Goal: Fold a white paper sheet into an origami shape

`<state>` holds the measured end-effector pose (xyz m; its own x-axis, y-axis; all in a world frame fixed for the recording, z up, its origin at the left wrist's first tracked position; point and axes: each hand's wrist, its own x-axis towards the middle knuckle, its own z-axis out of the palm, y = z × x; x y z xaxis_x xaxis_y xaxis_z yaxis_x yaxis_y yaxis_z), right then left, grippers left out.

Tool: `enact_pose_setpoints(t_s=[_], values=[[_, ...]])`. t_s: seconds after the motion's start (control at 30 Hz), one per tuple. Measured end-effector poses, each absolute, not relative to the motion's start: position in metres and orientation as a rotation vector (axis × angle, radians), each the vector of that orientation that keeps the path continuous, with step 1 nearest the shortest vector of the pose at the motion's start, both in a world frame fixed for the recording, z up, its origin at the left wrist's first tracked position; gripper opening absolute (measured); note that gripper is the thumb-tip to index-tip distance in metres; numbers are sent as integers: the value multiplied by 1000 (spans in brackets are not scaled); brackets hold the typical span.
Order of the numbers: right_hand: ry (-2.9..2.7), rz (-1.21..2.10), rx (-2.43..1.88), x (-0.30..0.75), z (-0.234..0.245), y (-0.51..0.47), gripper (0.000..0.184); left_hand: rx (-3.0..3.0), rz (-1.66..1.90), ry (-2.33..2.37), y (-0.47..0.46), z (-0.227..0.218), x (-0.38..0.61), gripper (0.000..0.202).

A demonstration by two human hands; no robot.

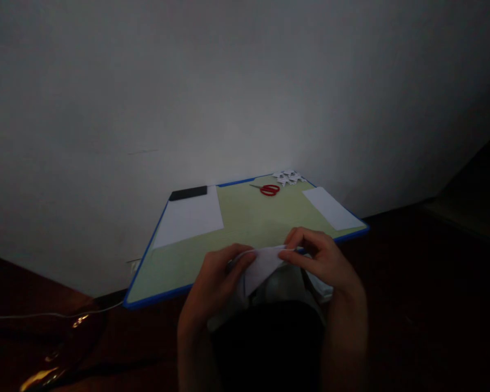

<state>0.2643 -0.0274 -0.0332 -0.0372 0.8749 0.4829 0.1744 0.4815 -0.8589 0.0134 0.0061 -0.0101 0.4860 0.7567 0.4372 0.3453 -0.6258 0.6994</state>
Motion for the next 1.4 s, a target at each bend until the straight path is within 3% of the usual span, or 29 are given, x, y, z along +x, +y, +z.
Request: enact_pose_setpoints(t_s=[0.37,0.73,1.4], values=[[-1481,670,-877,264,-32,-28,24,2257,1025,885,0,-3,17,22],[-1245,597,-867,256,-28,-24,43,2274,1088,904,0,-1,17,22],[-1284,366,-945,259,-27,-27,11,2245,1148,929,-2,2,21,24]])
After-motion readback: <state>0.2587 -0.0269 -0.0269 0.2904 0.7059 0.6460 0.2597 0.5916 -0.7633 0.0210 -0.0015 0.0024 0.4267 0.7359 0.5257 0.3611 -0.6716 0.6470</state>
